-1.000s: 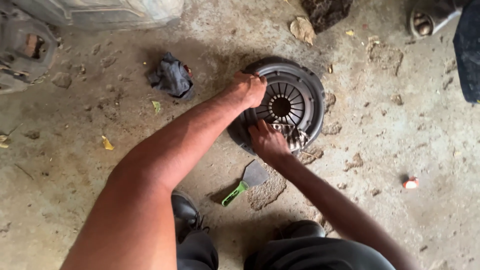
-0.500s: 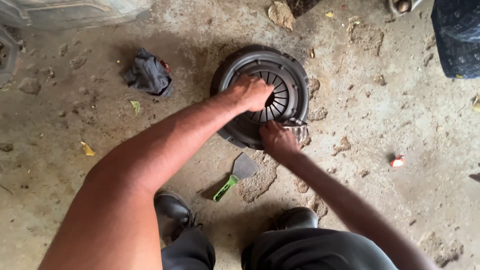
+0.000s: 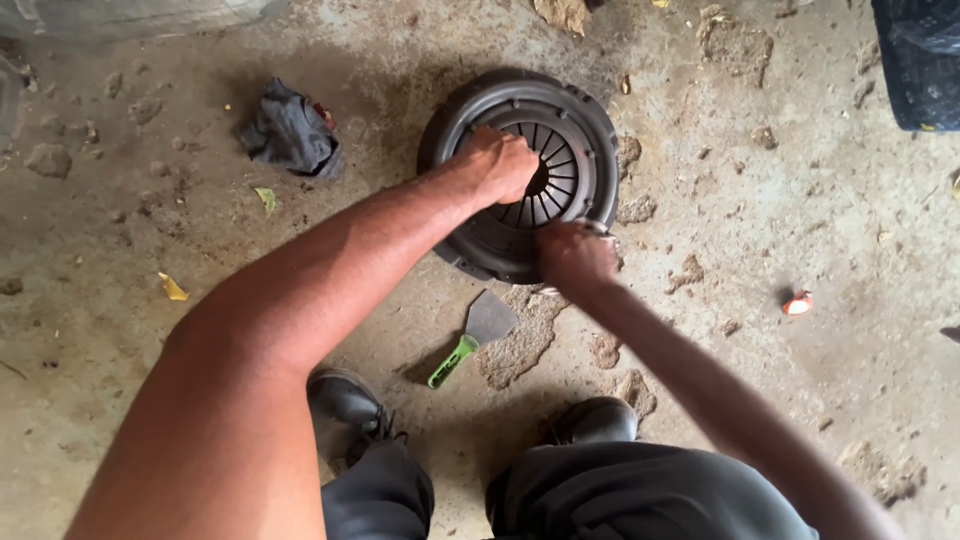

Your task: The recorder uses a screwdriver to scrape and clean a clutch pressure plate on the ground.

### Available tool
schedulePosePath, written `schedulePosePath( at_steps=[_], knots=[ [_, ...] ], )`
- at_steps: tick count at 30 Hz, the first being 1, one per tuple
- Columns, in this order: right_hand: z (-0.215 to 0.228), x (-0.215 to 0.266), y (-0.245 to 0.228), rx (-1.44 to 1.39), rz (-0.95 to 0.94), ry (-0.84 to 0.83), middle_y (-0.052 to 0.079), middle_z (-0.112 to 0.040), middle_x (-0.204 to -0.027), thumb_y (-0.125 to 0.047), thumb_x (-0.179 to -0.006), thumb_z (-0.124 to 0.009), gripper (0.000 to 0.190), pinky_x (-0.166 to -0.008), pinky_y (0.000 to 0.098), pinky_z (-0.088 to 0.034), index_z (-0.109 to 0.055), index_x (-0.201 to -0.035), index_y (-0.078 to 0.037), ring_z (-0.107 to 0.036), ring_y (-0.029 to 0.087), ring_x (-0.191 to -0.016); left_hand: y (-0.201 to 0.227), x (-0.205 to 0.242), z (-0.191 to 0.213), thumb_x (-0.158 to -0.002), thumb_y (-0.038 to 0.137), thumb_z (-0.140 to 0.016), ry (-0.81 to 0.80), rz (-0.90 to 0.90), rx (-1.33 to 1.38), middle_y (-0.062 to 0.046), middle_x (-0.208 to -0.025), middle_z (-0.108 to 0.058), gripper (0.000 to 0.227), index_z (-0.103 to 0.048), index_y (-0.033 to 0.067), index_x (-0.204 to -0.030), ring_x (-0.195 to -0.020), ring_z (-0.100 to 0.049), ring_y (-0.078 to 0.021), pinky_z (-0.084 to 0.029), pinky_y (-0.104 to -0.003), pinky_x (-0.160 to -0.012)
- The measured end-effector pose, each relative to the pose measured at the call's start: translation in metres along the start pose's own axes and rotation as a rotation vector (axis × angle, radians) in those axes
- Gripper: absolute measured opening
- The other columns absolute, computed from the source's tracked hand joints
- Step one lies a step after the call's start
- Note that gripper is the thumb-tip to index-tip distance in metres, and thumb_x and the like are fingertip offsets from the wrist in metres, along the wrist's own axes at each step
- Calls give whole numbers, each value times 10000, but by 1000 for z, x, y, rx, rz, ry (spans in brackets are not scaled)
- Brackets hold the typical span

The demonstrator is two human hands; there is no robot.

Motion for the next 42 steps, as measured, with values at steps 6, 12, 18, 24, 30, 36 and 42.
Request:
schedulePosePath(
  at_steps=[6,12,18,24,30,36,42],
  knots=[
    [-33,-5,-6,90,1,89,198,-715,-1007,-138,-847,-724,197,-559,377,-599,-731,-1018,-41,-687,268,-797,1,-5,-8,-943,172,-686,12,24,-39,-169,-974,-741,216,-730,9,-1077,-761,-701,-237,-622,-410,-687],
    [34,4,-28,-28,-88,-138,205,-701,-1054,-171,-1101,-586,205,-594,351,-624,-646,-1242,-36,-721,246,-813,7,-1,-3,-963,172,-676,-60,9,-77,-198,-1109,-716,251,-719,-11,-1130,-890,-714,-263,-617,-425,-760],
    [-25,-9,-4,187,92,168,171,-706,-961,-328,-719,-786,439,-641,432,-622,-687,-1031,-37,-700,291,-820,-4,-21,-31,-967,138,-671,30,-4,-69,-207,-1193,-726,221,-757,-2,-1115,-984,-725,-262,-638,-407,-828],
    [1,0,10,-893,-227,-155,152,-713,-1029,-159,-1044,-587,226,-655,354,-639,-683,-1203,-31,-729,202,-744,1,4,-4,-946,165,-656,86,-35,-18,-161,-1180,-765,227,-784,54,-1097,-1078,-743,-301,-624,-473,-861],
    [3,61,90,-1849,-218,-90,138,-672,-962,-138,-1008,-667,186,-682,334,-605,-654,-1138,-5,-667,209,-797,-6,-17,-18,-880,124,-670,193,-78,34,-158,-1113,-767,224,-808,92,-1054,-1034,-739,-315,-608,-486,-855],
    [45,74,117,-1785,-296,-71,176,-701,-1016,-117,-965,-661,173,-745,397,-625,-665,-1105,-14,-681,263,-900,-1,-12,-14,-880,99,-678,96,-21,-14,-160,-1063,-771,219,-798,64,-1060,-950,-740,-287,-627,-477,-788],
    [87,58,89,-1123,-429,147,150,-753,-1093,-174,-995,-616,197,-654,329,-655,-717,-1143,-92,-735,221,-857,2,-4,-10,-935,110,-673,-44,18,-86,-143,-920,-725,185,-764,9,-1061,-722,-672,-216,-624,-409,-673]
  ],
)
Point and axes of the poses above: each hand's wrist, its own x-axis away from the middle knuckle, its own z-axis out of the back of the hand, y = z × x, the point moved 1 cm from there along -x, towards the middle knuckle
